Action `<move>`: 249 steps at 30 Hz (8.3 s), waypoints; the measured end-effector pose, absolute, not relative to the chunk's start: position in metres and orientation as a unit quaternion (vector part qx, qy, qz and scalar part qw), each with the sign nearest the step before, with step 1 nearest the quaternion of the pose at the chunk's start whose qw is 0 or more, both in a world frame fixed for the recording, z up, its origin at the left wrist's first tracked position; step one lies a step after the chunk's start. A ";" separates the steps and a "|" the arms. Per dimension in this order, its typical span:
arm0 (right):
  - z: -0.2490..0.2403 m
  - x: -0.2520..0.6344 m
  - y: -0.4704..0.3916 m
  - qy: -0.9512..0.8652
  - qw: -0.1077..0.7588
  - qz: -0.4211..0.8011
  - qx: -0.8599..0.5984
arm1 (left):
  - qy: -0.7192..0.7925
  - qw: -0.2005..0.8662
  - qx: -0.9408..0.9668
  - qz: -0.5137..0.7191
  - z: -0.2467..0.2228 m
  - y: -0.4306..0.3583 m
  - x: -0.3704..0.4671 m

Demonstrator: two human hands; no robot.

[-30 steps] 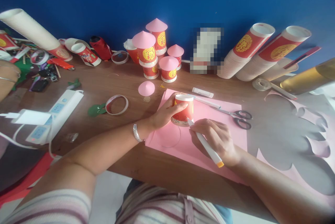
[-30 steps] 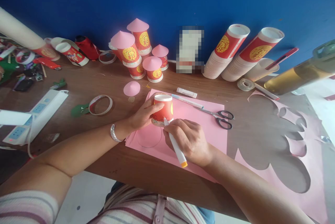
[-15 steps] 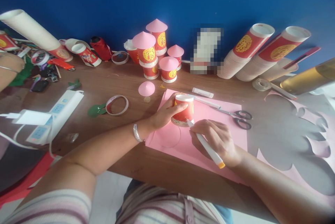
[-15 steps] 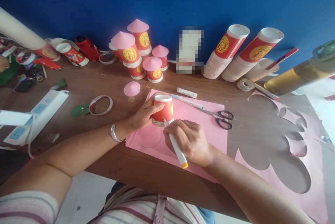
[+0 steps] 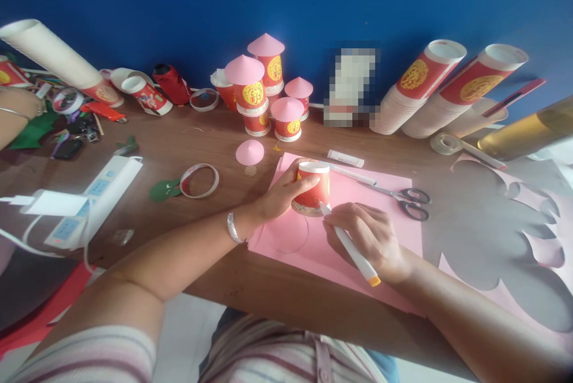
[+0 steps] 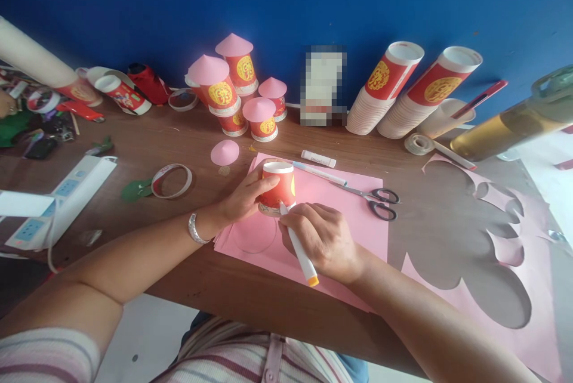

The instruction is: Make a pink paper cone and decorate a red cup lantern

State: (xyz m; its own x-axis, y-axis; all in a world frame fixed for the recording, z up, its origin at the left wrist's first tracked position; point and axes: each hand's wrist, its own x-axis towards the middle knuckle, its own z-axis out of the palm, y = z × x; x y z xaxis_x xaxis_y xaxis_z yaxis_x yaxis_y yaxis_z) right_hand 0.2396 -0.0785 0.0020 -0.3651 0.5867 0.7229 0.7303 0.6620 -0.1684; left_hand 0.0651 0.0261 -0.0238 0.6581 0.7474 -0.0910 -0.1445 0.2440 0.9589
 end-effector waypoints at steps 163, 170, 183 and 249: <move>0.001 0.233 -0.083 -0.831 0.425 -0.089 -0.347 | 0.274 0.765 0.469 0.345 -0.024 0.028 0.071; 0.001 0.233 -0.083 -0.830 0.415 -0.083 -0.364 | 0.219 0.821 0.416 0.325 -0.013 0.031 0.069; 0.000 0.231 -0.084 -0.846 0.414 -0.049 -0.331 | 0.263 0.804 0.420 0.328 -0.009 0.026 0.070; 0.002 0.236 -0.079 -0.835 0.418 -0.084 -0.347 | 0.259 0.785 0.481 0.293 -0.025 0.031 0.068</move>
